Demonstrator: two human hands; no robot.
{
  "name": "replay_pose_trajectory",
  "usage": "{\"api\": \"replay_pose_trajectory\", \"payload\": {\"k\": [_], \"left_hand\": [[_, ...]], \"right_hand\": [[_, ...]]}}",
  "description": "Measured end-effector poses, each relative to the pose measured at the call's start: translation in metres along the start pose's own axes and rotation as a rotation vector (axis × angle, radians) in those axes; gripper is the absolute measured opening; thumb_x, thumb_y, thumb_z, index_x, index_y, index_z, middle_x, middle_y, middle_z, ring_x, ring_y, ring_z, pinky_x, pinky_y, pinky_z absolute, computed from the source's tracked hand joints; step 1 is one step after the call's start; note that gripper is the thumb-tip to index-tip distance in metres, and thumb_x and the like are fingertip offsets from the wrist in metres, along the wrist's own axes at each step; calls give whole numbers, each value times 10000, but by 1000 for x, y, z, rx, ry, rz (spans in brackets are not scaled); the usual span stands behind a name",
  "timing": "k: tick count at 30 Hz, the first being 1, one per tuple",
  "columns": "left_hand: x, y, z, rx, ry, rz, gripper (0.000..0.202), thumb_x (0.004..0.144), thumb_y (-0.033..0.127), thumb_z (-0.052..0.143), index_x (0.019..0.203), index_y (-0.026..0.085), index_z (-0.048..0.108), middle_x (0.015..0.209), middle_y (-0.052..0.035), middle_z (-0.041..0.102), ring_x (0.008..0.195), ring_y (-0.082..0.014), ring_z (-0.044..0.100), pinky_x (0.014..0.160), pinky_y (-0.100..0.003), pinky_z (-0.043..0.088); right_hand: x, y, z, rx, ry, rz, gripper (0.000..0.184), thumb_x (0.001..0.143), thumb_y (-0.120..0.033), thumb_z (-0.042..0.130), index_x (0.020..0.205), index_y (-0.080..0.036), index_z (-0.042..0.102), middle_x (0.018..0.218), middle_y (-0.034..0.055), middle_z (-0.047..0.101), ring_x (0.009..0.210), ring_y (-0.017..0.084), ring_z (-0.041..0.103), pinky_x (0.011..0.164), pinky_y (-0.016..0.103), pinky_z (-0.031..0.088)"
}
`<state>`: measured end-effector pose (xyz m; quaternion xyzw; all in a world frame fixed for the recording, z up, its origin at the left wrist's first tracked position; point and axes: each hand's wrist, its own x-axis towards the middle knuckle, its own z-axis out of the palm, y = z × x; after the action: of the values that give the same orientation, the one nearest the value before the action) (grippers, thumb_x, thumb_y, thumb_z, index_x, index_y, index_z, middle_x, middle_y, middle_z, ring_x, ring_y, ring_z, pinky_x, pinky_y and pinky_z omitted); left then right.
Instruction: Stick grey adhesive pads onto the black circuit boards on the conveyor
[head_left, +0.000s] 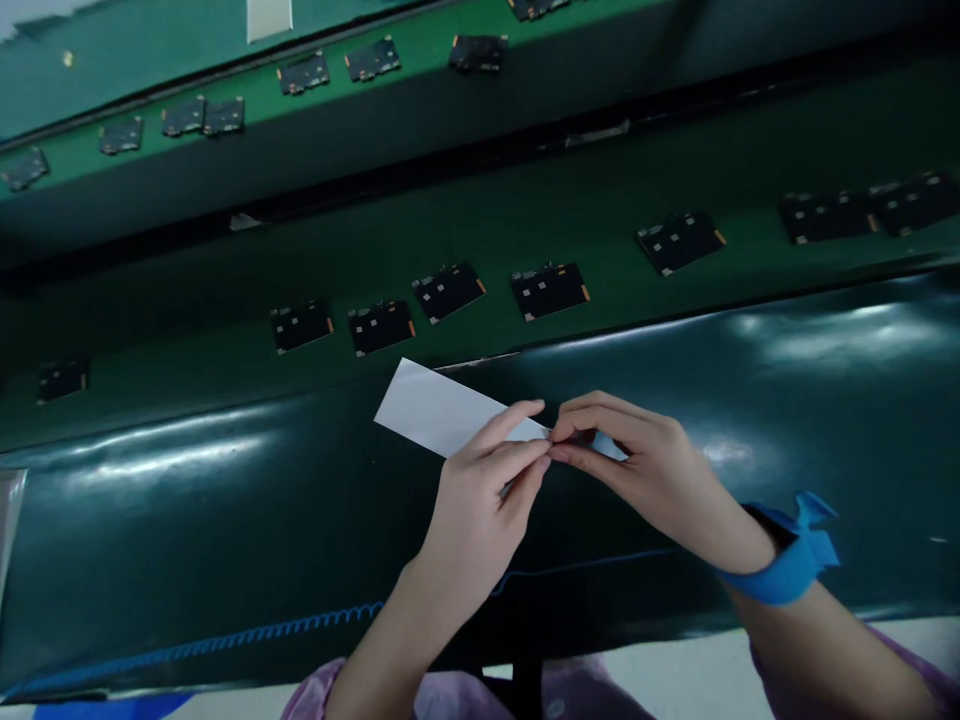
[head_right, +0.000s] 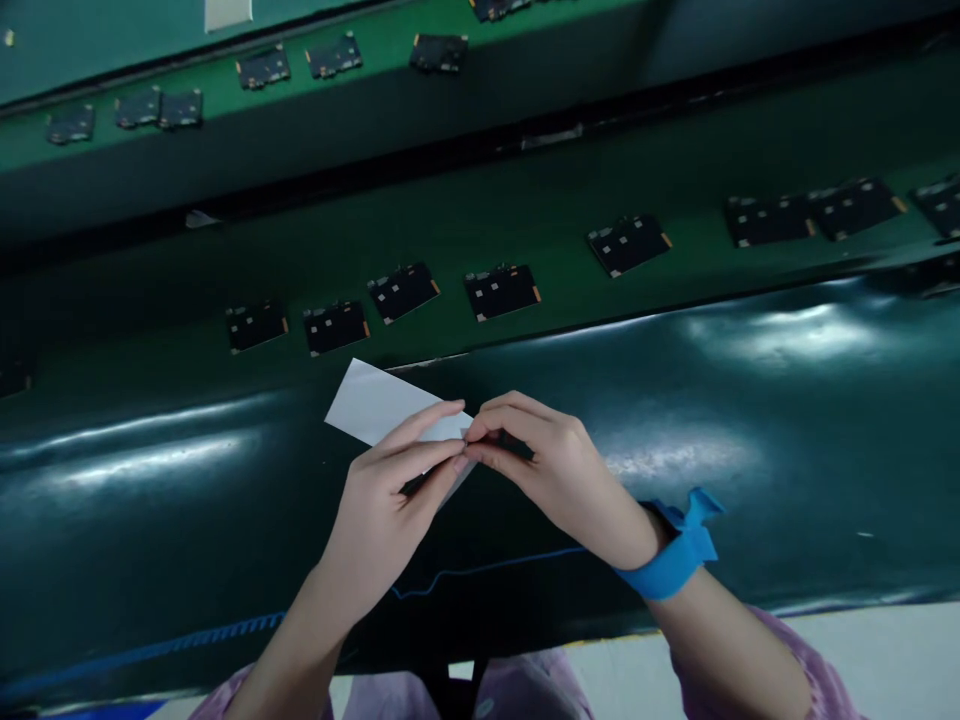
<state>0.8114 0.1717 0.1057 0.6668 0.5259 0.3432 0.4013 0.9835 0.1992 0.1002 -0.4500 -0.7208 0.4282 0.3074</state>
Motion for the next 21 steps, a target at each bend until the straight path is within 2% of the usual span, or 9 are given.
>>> {"api": "replay_pose_trajectory", "payload": {"k": [4, 11, 15, 18, 21], "left_hand": [[-3, -6, -4, -37, -78, -14, 187, 865, 85, 581, 962, 173, 714, 1053, -69, 725, 943, -187, 699, 806, -271, 600], [-6, -8, -9, -108, -80, -95, 197, 855, 89, 589, 949, 200, 720, 1012, -43, 728, 889, -180, 702, 764, -283, 609], [-6, -6, -14, -110, -72, -132, 204, 861, 101, 581, 944, 215, 728, 1017, -44, 729, 908, -196, 698, 769, -305, 607], [-8, -6, -16, -109, -63, -136, 186, 861, 118, 589, 928, 216, 732, 1000, -48, 731, 891, -200, 697, 769, -319, 606], [-9, -6, -19, -119, -70, -164, 170, 860, 126, 596, 916, 207, 734, 989, -52, 733, 886, -197, 696, 780, -317, 601]], "right_hand": [[-2, 6, 5, 65, -63, 71, 38, 869, -230, 604, 833, -226, 595, 821, 19, 610, 707, 133, 588, 598, 245, 512], [-4, 6, 11, 160, -73, 132, 101, 850, -276, 637, 784, -214, 592, 803, 19, 605, 674, 120, 581, 577, 222, 515], [-1, 3, 14, 201, -55, 153, 74, 843, -282, 649, 869, -220, 616, 810, 16, 640, 706, 133, 622, 595, 230, 544], [-1, 2, 19, 129, -19, 76, 70, 865, -237, 620, 926, -230, 653, 851, 26, 667, 742, 142, 643, 624, 244, 556], [-4, 0, 27, 22, 81, -49, 70, 865, -190, 616, 868, -230, 674, 843, 25, 667, 729, 136, 640, 630, 241, 549]]}}
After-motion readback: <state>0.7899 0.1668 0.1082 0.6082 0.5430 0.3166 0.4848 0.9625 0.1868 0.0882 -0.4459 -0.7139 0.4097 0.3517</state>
